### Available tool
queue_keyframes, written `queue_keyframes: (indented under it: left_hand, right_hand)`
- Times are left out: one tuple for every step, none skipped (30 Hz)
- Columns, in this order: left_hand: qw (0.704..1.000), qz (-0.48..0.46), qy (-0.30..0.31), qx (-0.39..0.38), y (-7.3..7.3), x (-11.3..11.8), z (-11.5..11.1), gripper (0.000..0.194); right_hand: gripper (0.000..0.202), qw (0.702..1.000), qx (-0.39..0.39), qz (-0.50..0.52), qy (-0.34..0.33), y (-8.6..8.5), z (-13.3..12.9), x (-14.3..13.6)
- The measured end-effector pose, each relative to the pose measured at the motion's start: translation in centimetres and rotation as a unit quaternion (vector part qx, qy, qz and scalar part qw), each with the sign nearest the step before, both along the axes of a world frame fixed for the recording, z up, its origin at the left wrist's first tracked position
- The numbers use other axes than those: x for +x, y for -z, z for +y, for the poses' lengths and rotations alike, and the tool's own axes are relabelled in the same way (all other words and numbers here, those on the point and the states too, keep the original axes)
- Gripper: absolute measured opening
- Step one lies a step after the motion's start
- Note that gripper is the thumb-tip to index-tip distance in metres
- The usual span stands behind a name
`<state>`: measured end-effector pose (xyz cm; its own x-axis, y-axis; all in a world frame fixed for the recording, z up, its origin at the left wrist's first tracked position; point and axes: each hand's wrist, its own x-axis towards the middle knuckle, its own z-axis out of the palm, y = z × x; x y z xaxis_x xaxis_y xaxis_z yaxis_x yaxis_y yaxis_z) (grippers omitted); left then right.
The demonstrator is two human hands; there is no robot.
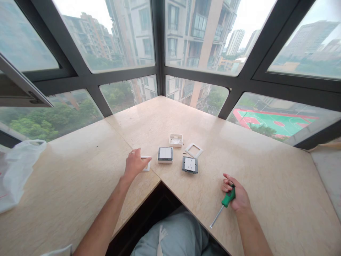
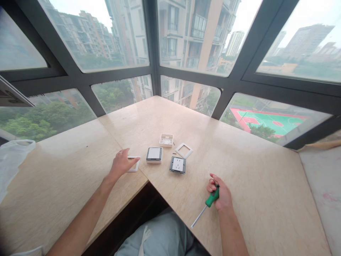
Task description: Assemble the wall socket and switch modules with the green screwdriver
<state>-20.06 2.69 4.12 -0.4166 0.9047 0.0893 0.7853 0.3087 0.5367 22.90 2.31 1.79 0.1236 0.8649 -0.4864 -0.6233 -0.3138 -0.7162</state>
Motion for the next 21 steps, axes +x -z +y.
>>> queue_keyframes:
  left_hand:
    - [0.998,0.025,0.063,0.005,0.0,0.5,0.6,0.08]
    - [0.989,0.047,0.137,0.006,0.0,1.0,1.2,0.092]
    - [0.977,0.058,0.204,-0.003,0.0,1.6,2.0,0.102]
    - [0.965,0.058,0.257,-0.018,0.1,2.2,2.8,0.11]
    - [0.955,0.05,0.291,-0.036,0.1,2.7,3.7,0.114]
    - [0.949,0.038,0.31,-0.053,0.2,3.2,4.5,0.116]
    - [0.946,0.032,0.319,-0.059,0.2,3.6,5.2,0.114]
    - [0.944,0.027,0.323,-0.062,0.1,4.0,5.8,0.111]
    - [0.943,0.023,0.325,-0.062,0.1,4.2,6.1,0.108]
    - [0.943,0.02,0.326,-0.059,0.0,4.3,6.3,0.104]
    - [0.943,0.017,0.327,-0.055,-0.2,4.4,6.2,0.102]
    - [0.943,0.014,0.328,-0.05,-0.4,4.5,5.9,0.099]
    - [0.944,0.01,0.327,-0.045,-0.7,4.5,5.4,0.096]
    - [0.945,0.007,0.325,-0.04,-1.0,4.6,4.8,0.093]
    - [0.946,0.003,0.321,-0.033,-1.3,4.7,4.0,0.089]
    - [0.948,-0.001,0.316,-0.025,-1.6,4.8,3.1,0.086]
    - [0.951,-0.01,0.31,-0.013,-2.0,5.1,2.2,0.083]
    - [0.953,-0.034,0.302,0.011,-2.2,5.5,1.3,0.082]
    - [0.951,-0.056,0.302,0.031,-2.5,6.0,0.4,0.082]
    - [0.949,-0.076,0.303,0.048,-2.7,6.6,-0.5,0.081]
    - [0.946,-0.091,0.306,0.055,-2.9,7.4,-1.3,0.079]
  right_hand:
    - [0.042,1.0,0.0,-0.001,0.003,0.0,0.0,0.0]
    - [0.043,1.0,0.0,-0.001,0.006,0.0,0.0,-0.1]
    - [0.044,1.0,0.0,-0.001,0.008,-0.1,0.0,-0.1]
    - [0.044,1.0,0.0,-0.002,0.011,-0.1,0.0,-0.1]
    - [0.044,1.0,-0.001,-0.002,0.013,-0.1,0.0,-0.2]
    - [0.044,1.0,-0.001,-0.002,0.015,-0.2,0.0,-0.2]
    - [0.043,1.0,-0.001,-0.002,0.017,-0.2,0.0,-0.2]
    - [0.043,1.0,-0.001,-0.002,0.019,-0.2,-0.1,-0.2]
    - [0.043,1.0,-0.001,-0.001,0.021,-0.2,-0.1,-0.2]
    - [0.043,1.0,0.0,-0.001,0.023,-0.2,-0.1,-0.2]
    - [0.043,1.0,0.002,0.001,0.025,-0.2,-0.1,-0.2]
    - [0.043,1.0,0.004,0.002,0.026,-0.2,-0.1,-0.2]
    - [0.043,1.0,0.006,0.003,0.027,-0.1,-0.1,-0.2]
    - [0.042,1.0,0.008,0.004,0.028,-0.1,0.0,-0.2]
    - [0.042,1.0,0.01,0.006,0.028,-0.1,0.0,-0.2]
    - [0.042,1.0,0.012,0.007,0.028,0.0,0.0,-0.2]
    - [0.042,0.999,0.013,0.008,0.028,0.0,0.0,-0.2]
    - [0.042,0.999,0.015,0.009,0.028,0.1,0.1,-0.2]
    - [0.041,0.999,0.017,0.01,0.028,0.1,0.0,-0.2]
    - [0.041,0.999,0.019,0.011,0.029,0.1,0.0,-0.2]
    - [0.04,0.999,0.021,0.011,0.03,0.1,0.0,-0.2]
